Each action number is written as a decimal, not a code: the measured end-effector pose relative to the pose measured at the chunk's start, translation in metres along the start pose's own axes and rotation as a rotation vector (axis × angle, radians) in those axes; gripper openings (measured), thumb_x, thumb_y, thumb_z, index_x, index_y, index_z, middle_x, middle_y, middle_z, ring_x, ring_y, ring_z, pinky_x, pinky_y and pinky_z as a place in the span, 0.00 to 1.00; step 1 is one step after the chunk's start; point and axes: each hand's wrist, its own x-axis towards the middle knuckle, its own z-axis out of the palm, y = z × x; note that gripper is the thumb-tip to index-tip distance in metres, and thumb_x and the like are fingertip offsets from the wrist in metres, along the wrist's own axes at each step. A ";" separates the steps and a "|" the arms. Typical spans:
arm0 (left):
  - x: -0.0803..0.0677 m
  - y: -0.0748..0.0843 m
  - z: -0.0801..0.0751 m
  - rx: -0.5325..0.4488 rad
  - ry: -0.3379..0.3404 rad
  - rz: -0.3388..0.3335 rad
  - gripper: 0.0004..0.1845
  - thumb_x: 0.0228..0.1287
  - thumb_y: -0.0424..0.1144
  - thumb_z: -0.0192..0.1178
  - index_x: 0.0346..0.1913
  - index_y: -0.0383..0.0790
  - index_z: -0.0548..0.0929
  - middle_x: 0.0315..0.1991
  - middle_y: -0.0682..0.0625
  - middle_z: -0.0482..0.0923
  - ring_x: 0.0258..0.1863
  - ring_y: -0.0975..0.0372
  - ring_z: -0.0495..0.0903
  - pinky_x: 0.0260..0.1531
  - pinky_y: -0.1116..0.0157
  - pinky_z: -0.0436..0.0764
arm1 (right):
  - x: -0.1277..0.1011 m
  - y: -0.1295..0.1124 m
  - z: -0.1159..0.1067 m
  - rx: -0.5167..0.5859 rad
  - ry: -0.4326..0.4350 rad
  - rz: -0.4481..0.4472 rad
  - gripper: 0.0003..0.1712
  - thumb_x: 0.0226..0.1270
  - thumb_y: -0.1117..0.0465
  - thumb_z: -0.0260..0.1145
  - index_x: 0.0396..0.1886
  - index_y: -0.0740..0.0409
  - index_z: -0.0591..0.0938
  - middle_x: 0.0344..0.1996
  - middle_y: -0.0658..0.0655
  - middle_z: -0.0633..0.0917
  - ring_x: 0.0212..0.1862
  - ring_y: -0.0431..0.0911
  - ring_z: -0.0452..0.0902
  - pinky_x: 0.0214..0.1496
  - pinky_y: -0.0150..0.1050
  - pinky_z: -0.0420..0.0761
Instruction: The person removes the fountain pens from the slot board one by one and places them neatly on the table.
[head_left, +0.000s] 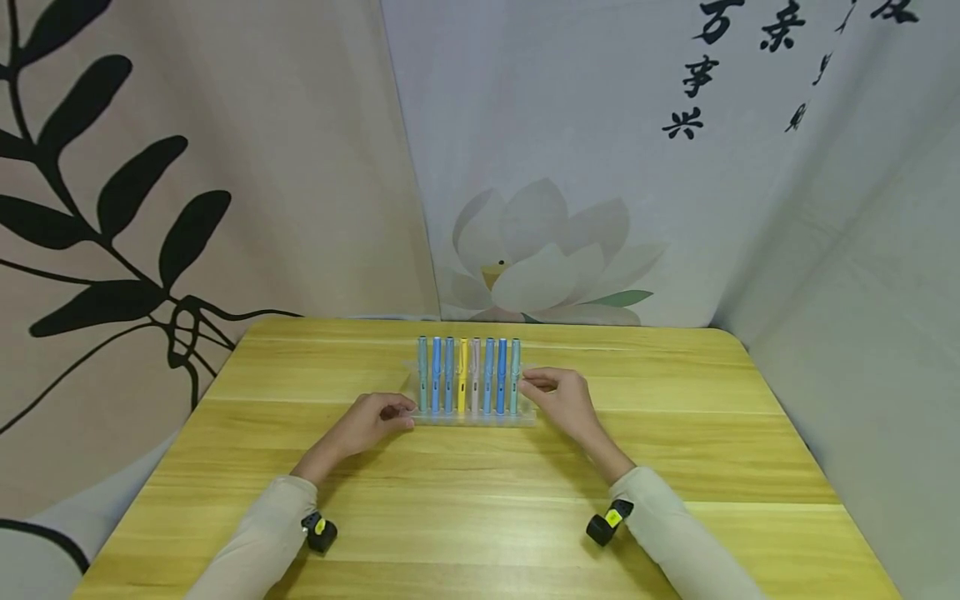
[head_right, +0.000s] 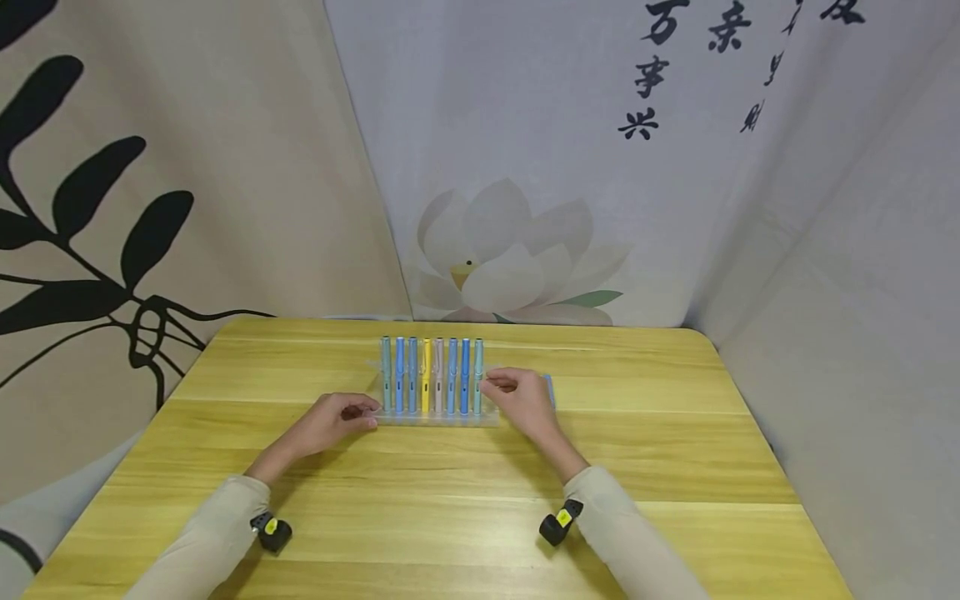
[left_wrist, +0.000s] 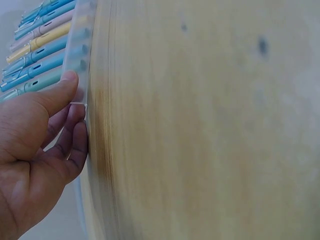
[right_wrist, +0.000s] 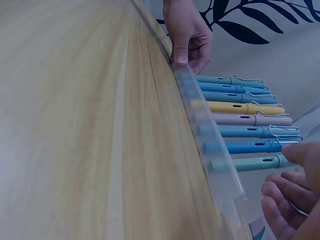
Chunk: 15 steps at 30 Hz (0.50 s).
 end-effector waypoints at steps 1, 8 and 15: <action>0.000 0.000 0.000 0.000 0.000 0.000 0.13 0.72 0.39 0.64 0.54 0.37 0.86 0.47 0.48 0.87 0.43 0.61 0.83 0.47 0.61 0.83 | 0.001 0.000 0.002 0.003 0.003 0.004 0.16 0.68 0.51 0.74 0.50 0.55 0.90 0.43 0.53 0.91 0.43 0.47 0.87 0.46 0.44 0.86; -0.001 -0.001 -0.001 -0.001 -0.002 0.003 0.14 0.72 0.39 0.64 0.55 0.36 0.86 0.48 0.47 0.87 0.44 0.61 0.84 0.48 0.61 0.83 | 0.005 0.001 0.012 0.016 0.014 0.032 0.17 0.66 0.51 0.75 0.48 0.56 0.90 0.42 0.54 0.91 0.43 0.48 0.88 0.45 0.44 0.87; -0.001 0.001 -0.002 -0.005 -0.001 0.003 0.14 0.71 0.39 0.65 0.55 0.36 0.86 0.48 0.47 0.87 0.44 0.60 0.84 0.48 0.61 0.83 | 0.008 0.002 0.017 0.007 0.019 0.044 0.17 0.66 0.52 0.75 0.48 0.58 0.90 0.42 0.56 0.91 0.43 0.49 0.88 0.46 0.46 0.87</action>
